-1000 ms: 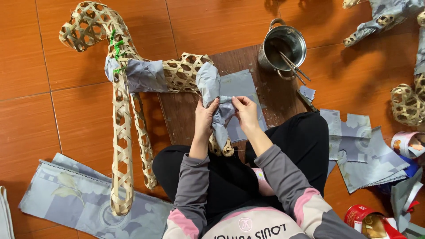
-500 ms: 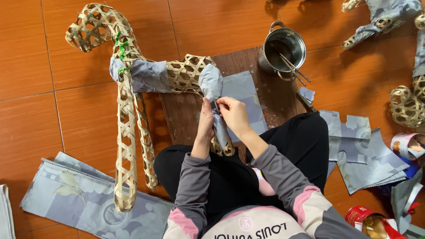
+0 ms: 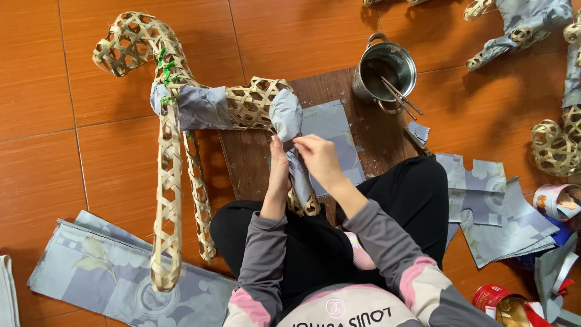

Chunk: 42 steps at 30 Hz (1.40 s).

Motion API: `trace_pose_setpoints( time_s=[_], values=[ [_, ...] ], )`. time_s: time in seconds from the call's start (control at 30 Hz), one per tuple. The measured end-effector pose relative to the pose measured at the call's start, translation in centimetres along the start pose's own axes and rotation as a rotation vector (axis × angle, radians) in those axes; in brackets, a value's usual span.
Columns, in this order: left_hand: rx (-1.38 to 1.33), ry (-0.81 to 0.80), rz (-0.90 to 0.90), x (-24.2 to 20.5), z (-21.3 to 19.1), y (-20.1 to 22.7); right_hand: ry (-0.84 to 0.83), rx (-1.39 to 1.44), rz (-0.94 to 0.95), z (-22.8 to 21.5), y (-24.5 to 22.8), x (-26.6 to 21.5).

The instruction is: Applying glued paper strips to a bamboo giraffe frame to create a sculpture

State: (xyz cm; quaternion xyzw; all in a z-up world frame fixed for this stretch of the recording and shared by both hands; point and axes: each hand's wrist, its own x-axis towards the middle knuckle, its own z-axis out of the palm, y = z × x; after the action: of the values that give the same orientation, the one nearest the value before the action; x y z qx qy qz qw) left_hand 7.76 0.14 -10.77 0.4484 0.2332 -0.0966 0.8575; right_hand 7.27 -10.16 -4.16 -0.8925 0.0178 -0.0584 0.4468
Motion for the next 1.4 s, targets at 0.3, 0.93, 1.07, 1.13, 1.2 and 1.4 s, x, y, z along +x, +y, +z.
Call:
trace_pose_setpoints(
  time_s=[0.3,0.93,1.07,1.13,1.2,1.4],
  values=[
    [0.431,-0.044,0.128,-2.2,1.5,2.8,-0.276,0.5,0.44,-2.8,-3.1,-4.7],
    [-0.001,-0.135,0.094,9.6,-5.2,9.6,-0.403,-0.58,-0.004,-1.9,11.0,-3.4],
    [0.095,0.008,0.124,7.2,-3.3,10.9,-0.407,-0.737,-0.119,-0.1,16.6,-4.8],
    [0.225,-0.006,0.305,4.9,-2.5,12.1,-0.515,-0.695,0.0,-0.2,16.4,-4.7],
    [0.302,0.167,0.478,3.8,-3.9,12.3,-0.51,-0.686,-0.013,0.1,17.0,-5.0],
    [0.493,0.352,0.808,-8.0,3.5,7.7,-0.174,-0.68,-0.222,3.4,22.9,-5.4]
  ],
)
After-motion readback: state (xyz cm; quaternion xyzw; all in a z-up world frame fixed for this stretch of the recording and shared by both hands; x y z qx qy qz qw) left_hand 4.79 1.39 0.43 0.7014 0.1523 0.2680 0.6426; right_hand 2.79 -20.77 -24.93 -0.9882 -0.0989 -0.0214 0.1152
